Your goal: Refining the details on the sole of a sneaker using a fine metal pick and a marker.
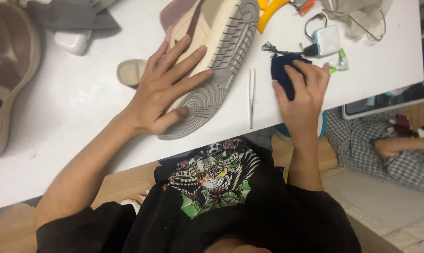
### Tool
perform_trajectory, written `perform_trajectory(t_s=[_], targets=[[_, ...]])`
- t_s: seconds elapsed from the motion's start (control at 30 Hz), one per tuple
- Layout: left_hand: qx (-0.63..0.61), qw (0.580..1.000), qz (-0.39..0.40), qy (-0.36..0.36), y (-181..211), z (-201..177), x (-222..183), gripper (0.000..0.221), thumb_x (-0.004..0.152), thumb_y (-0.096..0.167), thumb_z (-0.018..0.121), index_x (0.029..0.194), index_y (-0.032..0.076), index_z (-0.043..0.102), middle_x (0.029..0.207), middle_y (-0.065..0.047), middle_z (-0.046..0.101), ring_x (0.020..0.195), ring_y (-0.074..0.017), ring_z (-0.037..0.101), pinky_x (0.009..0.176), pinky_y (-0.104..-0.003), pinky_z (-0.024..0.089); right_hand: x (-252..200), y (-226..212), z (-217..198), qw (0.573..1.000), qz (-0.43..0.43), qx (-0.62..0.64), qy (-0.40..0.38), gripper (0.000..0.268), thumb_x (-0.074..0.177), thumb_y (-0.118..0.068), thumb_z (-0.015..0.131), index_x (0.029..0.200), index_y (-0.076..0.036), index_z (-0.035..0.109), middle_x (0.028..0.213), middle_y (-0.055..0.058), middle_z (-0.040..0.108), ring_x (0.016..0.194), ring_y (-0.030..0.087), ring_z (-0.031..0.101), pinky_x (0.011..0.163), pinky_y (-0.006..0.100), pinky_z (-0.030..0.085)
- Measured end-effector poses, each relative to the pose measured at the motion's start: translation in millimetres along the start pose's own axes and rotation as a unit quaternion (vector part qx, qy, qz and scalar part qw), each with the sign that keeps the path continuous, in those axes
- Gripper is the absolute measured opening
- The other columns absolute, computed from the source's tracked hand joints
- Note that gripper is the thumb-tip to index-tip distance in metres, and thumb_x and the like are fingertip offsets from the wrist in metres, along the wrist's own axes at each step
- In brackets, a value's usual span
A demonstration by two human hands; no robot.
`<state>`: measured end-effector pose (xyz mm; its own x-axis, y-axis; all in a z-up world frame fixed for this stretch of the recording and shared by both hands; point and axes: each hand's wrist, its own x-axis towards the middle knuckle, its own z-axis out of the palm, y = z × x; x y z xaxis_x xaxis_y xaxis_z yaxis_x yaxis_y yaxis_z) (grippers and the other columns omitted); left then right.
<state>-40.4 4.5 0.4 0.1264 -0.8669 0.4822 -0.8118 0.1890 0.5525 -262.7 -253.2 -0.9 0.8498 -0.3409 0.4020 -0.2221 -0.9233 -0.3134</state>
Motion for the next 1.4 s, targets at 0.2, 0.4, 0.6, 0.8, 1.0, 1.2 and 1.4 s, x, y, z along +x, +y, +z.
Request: perform_trajectory(t_s=[0.2,0.4,0.6,0.8,1.0,1.2,1.4], targets=[[0.006,1.000,-0.021,0.017,4,8,2,0.058,0.106,0.045,0.032,0.152,0.016,0.050,0.166,-0.017,0.034,0.159,-0.0431,0.022,0.133,-0.070,0.014,-6,-13,0,0.997,-0.041,0.019,0.060,0.010,0.099,0.009,0.076,0.106,0.012,0.070,0.112,0.023,0.064,0.104,0.039,0.057,0.104,0.056,0.051],[0.008,0.999,-0.036,0.020,9,12,7,0.059,0.100,0.038,0.040,0.151,0.012,0.054,0.165,-0.020,0.035,0.158,-0.0458,0.022,0.131,-0.071,0.016,-19,-32,17,0.984,-0.049,0.112,0.130,0.014,0.093,0.004,0.076,0.103,0.004,0.066,0.103,0.016,0.073,0.108,0.034,0.062,0.114,0.058,0.041],[0.001,0.999,-0.031,0.017,13,6,9,0.057,0.103,0.036,0.039,0.150,0.008,0.056,0.163,-0.023,0.036,0.157,-0.0488,0.023,0.130,-0.069,0.017,-6,-38,14,0.982,-0.168,0.088,0.001,0.016,0.090,-0.007,0.086,0.100,0.000,0.076,0.098,0.014,0.067,0.104,0.033,0.059,0.114,0.066,0.037],[-0.001,0.999,-0.029,0.015,9,11,7,0.056,0.101,0.031,0.042,0.149,0.006,0.057,0.162,-0.024,0.037,0.156,-0.0501,0.023,0.129,-0.069,0.017,-21,12,-15,0.992,0.015,0.059,0.107,0.008,0.104,0.014,0.069,0.098,0.009,0.067,0.096,0.019,0.061,0.089,0.036,0.053,0.078,0.046,0.045],[0.036,0.998,-0.026,0.048,0,28,1,0.062,0.105,0.053,0.026,0.153,0.021,0.046,0.167,-0.012,0.032,0.161,-0.0382,0.021,0.133,-0.072,0.015,-5,57,-6,0.982,0.023,-0.187,0.016,0.021,0.101,-0.010,0.080,0.119,0.000,0.077,0.091,0.015,0.057,0.089,0.036,0.052,0.074,0.045,0.036],[0.017,0.999,-0.023,0.038,0,20,6,0.059,0.106,0.047,0.029,0.156,0.019,0.045,0.168,-0.013,0.030,0.161,-0.0404,0.021,0.134,-0.071,0.015,9,75,-9,0.947,-0.020,-0.312,-0.073,0.009,0.097,-0.004,0.071,0.088,-0.008,0.069,0.088,0.007,0.067,0.084,0.026,0.059,0.075,0.038,0.040],[0.024,0.999,-0.020,0.028,-3,18,2,0.062,0.107,0.049,0.027,0.158,0.018,0.044,0.168,-0.016,0.031,0.160,-0.0441,0.020,0.134,-0.068,0.016,30,47,-47,0.871,0.096,-0.328,-0.352,0.010,0.103,-0.004,0.061,0.096,-0.004,0.069,0.082,0.006,0.064,0.071,0.022,0.062,0.076,0.037,0.060]])
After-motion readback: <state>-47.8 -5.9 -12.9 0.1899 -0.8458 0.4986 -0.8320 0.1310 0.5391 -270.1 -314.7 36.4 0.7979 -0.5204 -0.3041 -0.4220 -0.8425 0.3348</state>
